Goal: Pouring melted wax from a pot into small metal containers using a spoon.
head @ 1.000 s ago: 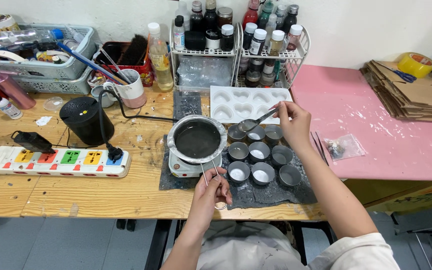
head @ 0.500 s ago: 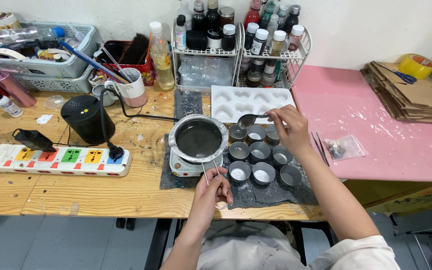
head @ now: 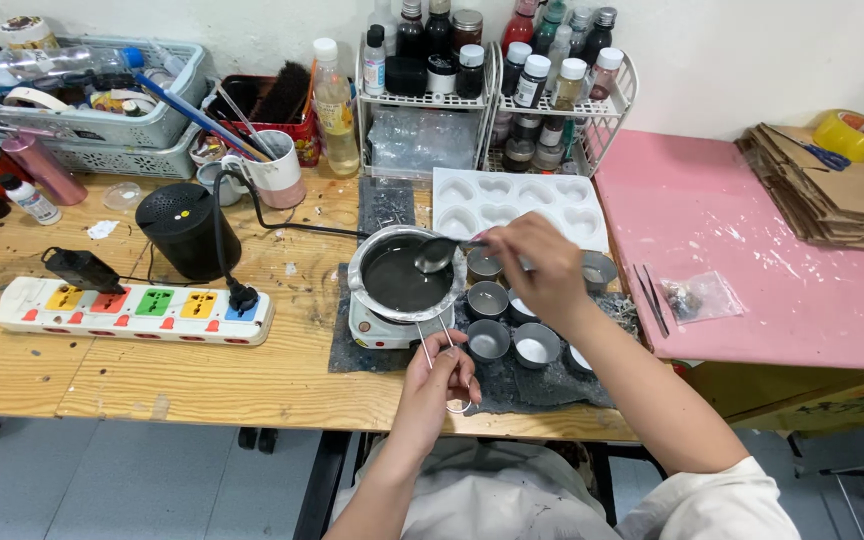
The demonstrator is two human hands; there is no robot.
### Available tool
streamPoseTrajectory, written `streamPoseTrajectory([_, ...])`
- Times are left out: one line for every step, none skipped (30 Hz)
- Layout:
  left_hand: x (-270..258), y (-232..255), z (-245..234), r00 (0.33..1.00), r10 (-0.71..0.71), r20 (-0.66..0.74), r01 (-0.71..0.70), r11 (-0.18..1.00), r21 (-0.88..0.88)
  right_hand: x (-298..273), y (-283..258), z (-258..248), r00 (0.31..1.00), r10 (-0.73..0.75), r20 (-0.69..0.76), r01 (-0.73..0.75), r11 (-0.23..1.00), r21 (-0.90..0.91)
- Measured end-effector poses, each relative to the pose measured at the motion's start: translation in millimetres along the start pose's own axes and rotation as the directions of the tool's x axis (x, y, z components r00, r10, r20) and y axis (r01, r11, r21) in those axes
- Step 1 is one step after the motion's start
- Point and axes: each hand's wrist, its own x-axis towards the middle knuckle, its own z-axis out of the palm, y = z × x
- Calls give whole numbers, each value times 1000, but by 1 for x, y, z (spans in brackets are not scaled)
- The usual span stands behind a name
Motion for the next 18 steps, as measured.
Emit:
streamPoseTrajectory([1,-1,0,1000,2,5,-2,1000,-8,0,-1,5,999,-33,41,33,999,16])
streamPoseTrajectory([1,0,0,1000,5,5,-5,1000,-8,0,-2,9,999,-36,41,35,999,17])
streamPoseTrajectory([0,0,0,1000,-2,2,2,1000,-3,1,-3,13,998,16,62,-19,998,56])
streamPoseTrajectory([0,1,-1,1000,-9,-1,9,1000,3,1,-4,18,994,66,86,-74,993,94])
streamPoseTrajectory([1,1,-1,1000,-8,-2,8,1000,3,-1,-1,22,994,65,86,-73,993,95])
streamPoseTrajectory([1,1,-2,1000,-8,3,8,1000,1,-4,3,26,978,187,96,-199,969,143])
streamPoseTrajectory([1,0,-2,1000,-8,9,8,1000,0,-6,6,29,945,306,113,-323,928,188])
streamPoseTrajectory([1,0,-3,1000,-8,9,8,1000,0,-9,10,32,945,306,113,-323,927,188])
streamPoseTrajectory([0,0,-3,1000,-9,13,9,1000,-3,-11,14,34,849,505,152,-528,806,269])
streamPoseTrajectory([0,0,-3,1000,-10,16,10,1000,-5,-13,18,36,710,672,210,-698,633,335])
streamPoseTrajectory([0,1,-3,1000,-9,16,9,1000,-7,-16,27,37,711,671,211,-698,633,334])
streamPoseTrajectory([-1,2,-2,1000,-11,12,11,1000,-1,-19,35,37,749,635,188,-649,647,400])
streamPoseTrajectory([-1,3,-2,1000,-14,10,13,1000,5,-22,43,38,784,599,161,-596,656,462])
streamPoseTrajectory([-1,3,-2,1000,-13,10,13,1000,4,-24,49,38,784,599,162,-596,657,462])
streamPoseTrajectory([-1,4,-2,1000,-12,10,12,1000,8,-25,54,37,765,623,162,-611,621,491])
streamPoseTrajectory([-1,4,-2,1000,-11,10,11,1000,13,-27,59,36,745,647,164,-623,585,520])
streamPoseTrajectory([-1,4,-2,1000,-11,11,11,1000,13,-26,59,34,745,647,162,-622,585,520])
streamPoseTrajectory([-1,4,-2,1000,-10,9,10,1000,10,-25,60,31,742,653,154,-625,588,514])
